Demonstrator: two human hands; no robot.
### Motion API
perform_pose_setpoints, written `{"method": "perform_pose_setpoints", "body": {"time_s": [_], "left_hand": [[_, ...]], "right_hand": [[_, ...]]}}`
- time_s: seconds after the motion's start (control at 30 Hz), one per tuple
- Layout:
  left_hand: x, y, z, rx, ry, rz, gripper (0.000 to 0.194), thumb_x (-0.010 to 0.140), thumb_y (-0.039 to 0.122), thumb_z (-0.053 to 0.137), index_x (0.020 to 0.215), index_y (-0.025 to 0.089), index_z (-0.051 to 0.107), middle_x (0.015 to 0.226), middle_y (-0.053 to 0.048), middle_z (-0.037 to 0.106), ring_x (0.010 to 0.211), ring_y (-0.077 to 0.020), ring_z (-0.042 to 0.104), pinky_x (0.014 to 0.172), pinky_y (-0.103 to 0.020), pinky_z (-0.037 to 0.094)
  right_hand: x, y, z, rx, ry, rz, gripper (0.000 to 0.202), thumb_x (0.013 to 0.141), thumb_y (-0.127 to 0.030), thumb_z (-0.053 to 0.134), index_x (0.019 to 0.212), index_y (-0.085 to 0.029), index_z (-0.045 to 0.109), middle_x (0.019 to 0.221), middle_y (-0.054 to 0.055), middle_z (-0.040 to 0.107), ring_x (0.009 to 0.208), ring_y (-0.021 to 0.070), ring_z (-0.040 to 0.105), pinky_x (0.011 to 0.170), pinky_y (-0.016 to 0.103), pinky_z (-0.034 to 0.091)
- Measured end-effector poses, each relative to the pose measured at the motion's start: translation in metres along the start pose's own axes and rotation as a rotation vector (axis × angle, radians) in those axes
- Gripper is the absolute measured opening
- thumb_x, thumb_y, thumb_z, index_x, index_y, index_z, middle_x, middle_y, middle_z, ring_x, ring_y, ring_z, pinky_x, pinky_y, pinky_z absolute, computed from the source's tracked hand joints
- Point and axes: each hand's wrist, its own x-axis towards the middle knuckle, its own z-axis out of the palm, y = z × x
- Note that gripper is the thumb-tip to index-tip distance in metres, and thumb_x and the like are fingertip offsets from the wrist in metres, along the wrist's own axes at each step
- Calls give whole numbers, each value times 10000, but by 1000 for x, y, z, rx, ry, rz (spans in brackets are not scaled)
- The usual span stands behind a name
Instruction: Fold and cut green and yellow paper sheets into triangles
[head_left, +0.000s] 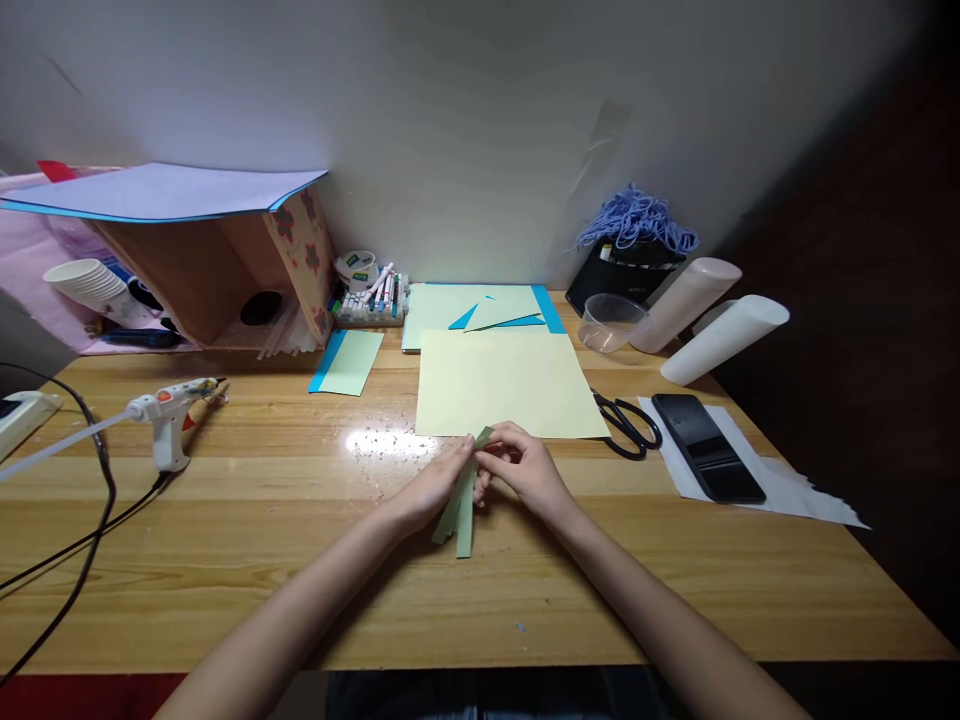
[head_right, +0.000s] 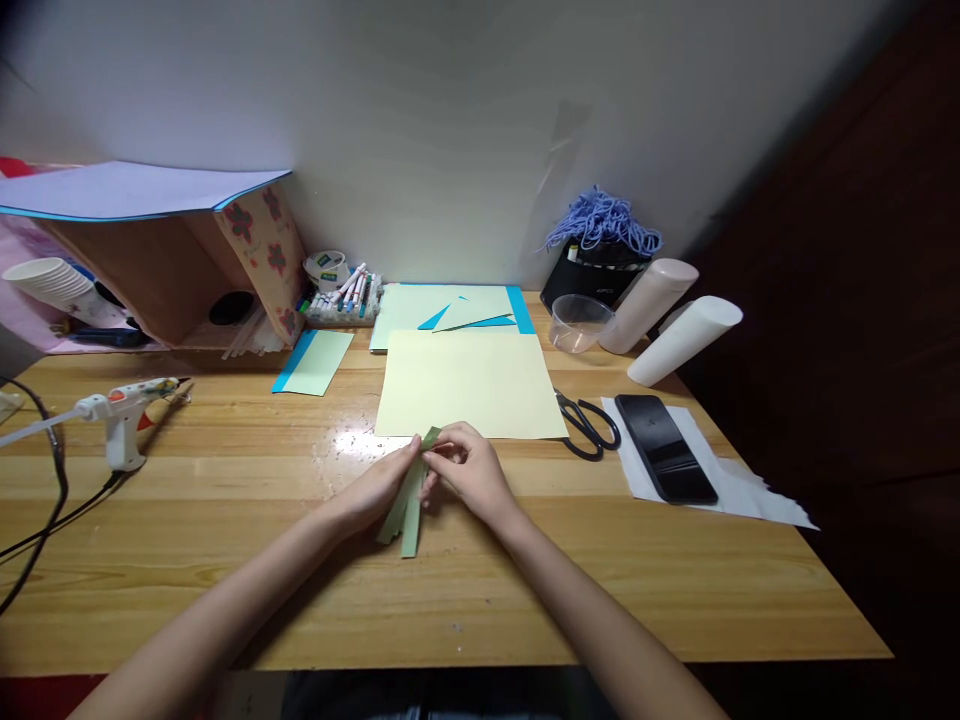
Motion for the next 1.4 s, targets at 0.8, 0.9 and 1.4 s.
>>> {"method": "perform_pose_setpoints", "body": {"time_s": [0.8, 0.9, 1.4], "left_hand": [[56, 58, -53, 697, 177, 68, 352, 675, 409, 654, 880, 141, 553, 823, -41, 591, 597, -128, 554, 540, -243, 416], [55, 50, -73, 875, 382, 240, 210, 770, 355, 548, 839, 157, 566, 820, -43, 603, 666, -158, 572, 591, -271, 430], [50, 22, -66, 1593, 361, 526, 195, 871, 205, 424, 1059, 186, 471, 1035, -72, 487, 930, -211, 450, 786, -340, 361]], "right_hand": [[84, 19, -36, 25, 48, -78, 220, 644, -327, 679, 752, -164, 579, 719, 6, 584, 682, 146, 547, 659, 289, 427], [88, 30, -42, -22, 104, -103, 174, 674, -297, 652, 758, -167, 573, 747, 16, 579, 716, 155, 556, 688, 301, 439], [74, 23, -36, -311, -241, -289, 469, 719, -78, 464, 1164, -226, 480, 1171, 63, 512, 1098, 195, 482, 955, 385, 375]]}}
